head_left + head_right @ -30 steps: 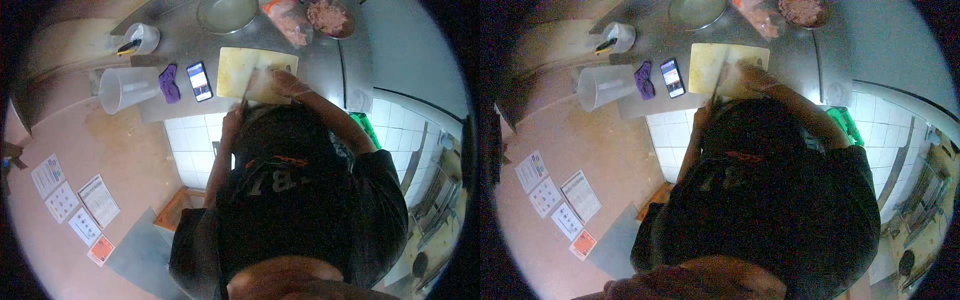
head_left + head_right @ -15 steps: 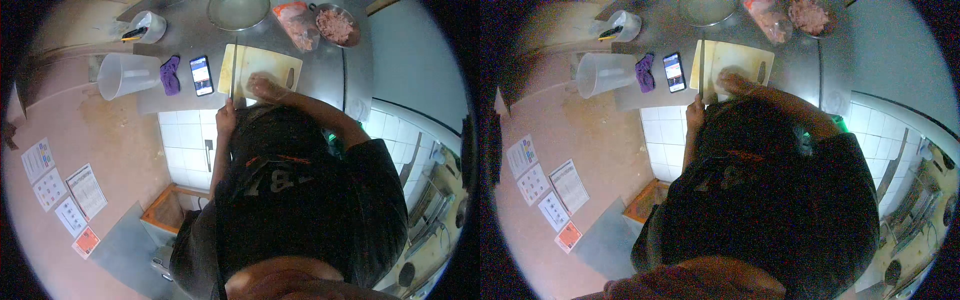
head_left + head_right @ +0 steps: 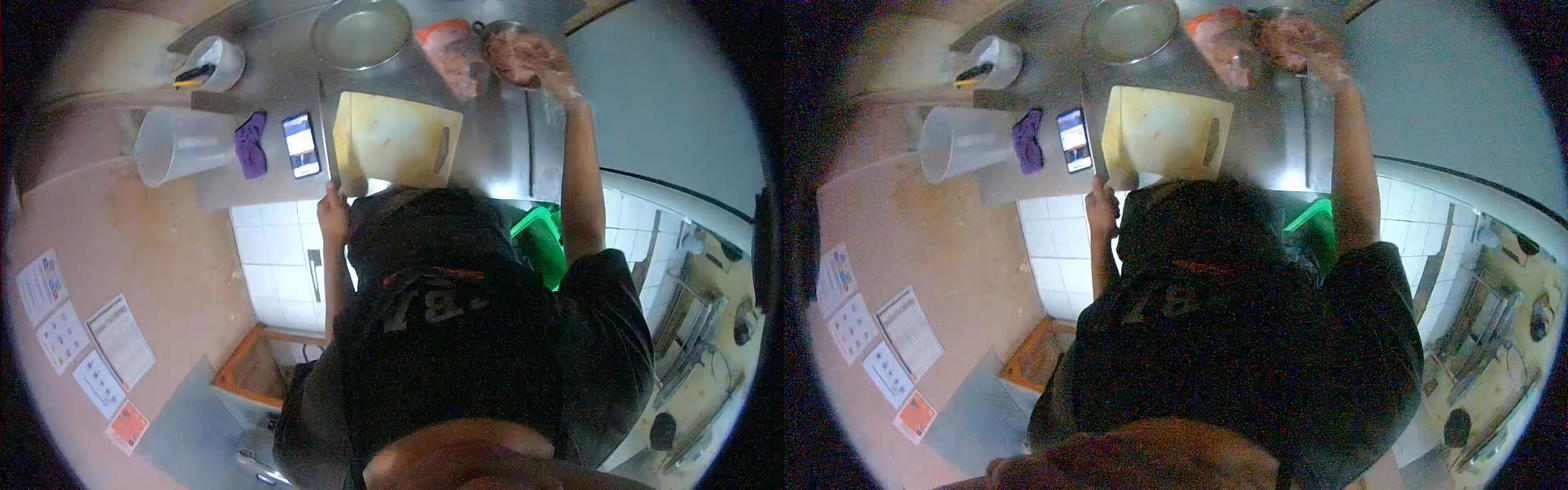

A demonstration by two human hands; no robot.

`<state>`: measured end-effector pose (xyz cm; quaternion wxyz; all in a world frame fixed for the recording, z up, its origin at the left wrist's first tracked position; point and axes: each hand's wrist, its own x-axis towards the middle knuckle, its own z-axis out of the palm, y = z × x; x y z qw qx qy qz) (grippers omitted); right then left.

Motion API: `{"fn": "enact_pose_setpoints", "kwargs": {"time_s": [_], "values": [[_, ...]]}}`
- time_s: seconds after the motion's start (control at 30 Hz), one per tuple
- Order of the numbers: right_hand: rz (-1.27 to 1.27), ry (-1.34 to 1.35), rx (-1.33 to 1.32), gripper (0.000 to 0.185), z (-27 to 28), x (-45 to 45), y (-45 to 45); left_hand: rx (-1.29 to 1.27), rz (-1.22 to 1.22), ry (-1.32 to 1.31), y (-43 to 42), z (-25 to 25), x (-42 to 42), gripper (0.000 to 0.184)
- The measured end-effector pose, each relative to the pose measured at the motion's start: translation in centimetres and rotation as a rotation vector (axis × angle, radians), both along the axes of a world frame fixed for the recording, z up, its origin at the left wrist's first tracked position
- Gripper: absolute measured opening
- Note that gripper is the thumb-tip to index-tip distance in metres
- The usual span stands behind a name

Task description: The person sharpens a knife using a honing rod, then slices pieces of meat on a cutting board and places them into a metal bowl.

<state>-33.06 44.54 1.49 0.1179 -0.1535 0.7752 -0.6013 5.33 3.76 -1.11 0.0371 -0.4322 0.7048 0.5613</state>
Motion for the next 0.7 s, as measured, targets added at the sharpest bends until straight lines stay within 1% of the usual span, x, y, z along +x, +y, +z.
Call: {"fn": "enact_pose_setpoints", "kwargs": {"time_s": [0.03, 0.07, 0.1, 0.13, 0.17, 0.2, 0.23, 0.27, 0.33, 0.4, 0.43, 0.5, 0.53, 0.57, 0.6, 0.63, 0.7], "values": [[-0.042, 0.053, 0.214, 0.04, -3.1, -2.2, 2.6, -0.001, -0.019, 0.056, -0.2, -0.9, -0.1, 0.07], [-0.077, 0.097, 0.431, 0.04, -6.6, -4.6, 5.4, 0.004, -0.05, 0.055, -0.3, -0.8, -0.2, 0.069], [-0.013, 0.351, 0.702, 0.038, -10.1, -6.2, 8.0, 0.007, -0.077, 0.054, -0.4, -0.5, -0.5, 0.069], [0.055, 0.609, 0.97, 0.036, -11.5, -7.2, 9.3, 0.007, -0.082, 0.063, -0.1, 0.3, -0.8, 0.069], [0.049, 0.618, 0.972, 0.036, -10.3, -6.3, 8.2, 0.011, -0.045, 0.045, 0.4, 1.4, -1.2, 0.068], [-0.065, 0.625, 1.046, 0.035, -8.2, -3.6, 5.5, 0.015, -0.005, 0.027, 0.6, 2.0, -1.6, 0.068], [-0.176, 0.628, 1.119, 0.034, -6.6, -0.8, 2.6, 0.017, -0.002, 0.031, 0.5, 1.5, -1.6, 0.068], [0.005, 0.822, 1.131, 0.032, -5.6, 1.4, -0.2, 0.047, 0.005, 0.055, 0.2, 0.7, -1.5, 0.067], [0.158, 0.71, 1.145, 0.028, -9.2, 2.2, -5.2, 0.075, 0.013, 0.078, 0.2, 0.6, -1.6, 0.066], [0.12, 0.4, 1.142, 0.025, -14.0, 2.6, -7.9, 0.075, -0.027, 0.042, 0.6, 1.7, -2.0, 0.064], [0.093, 0.439, 1.092, 0.026, -14.4, 3.0, -8.6, 0.074, -0.031, 0.043, 0.6, 1.6, -2.0, 0.064], [0.045, 0.524, 0.99, 0.028, -14.7, 3.2, -10.1, 0.03, -0.093, 0.142, 0.8, 1.5, -1.9, 0.064], [0.022, 0.56, 0.934, 0.029, -14.9, 3.6, -10.7, 0.025, -0.094, 0.139, 0.7, 1.6, -1.7, 0.064], [-0.003, 0.6, 0.877, 0.03, -15.0, 3.7, -11.3, 0.045, -0.104, 0.127, 0.5, 1.6, -1.6, 0.064], [-0.003, 0.602, 0.874, 0.03, -13.8, 4.0, -11.2, 0.068, -0.114, 0.116, 0.6, 1.7, -1.5, 0.064], [-0.046, 0.577, 0.742, 0.031, -11.7, 4.4, -10.7, 0.066, -0.114, 0.118, 0.9, 2.1, -1.6, 0.064], [-0.08, 0.558, 0.609, 0.033, -8.6, 4.7, -9.6, 0.056, -0.043, 0.065, 1.6, 3.7, -1.9, 0.064]]}}
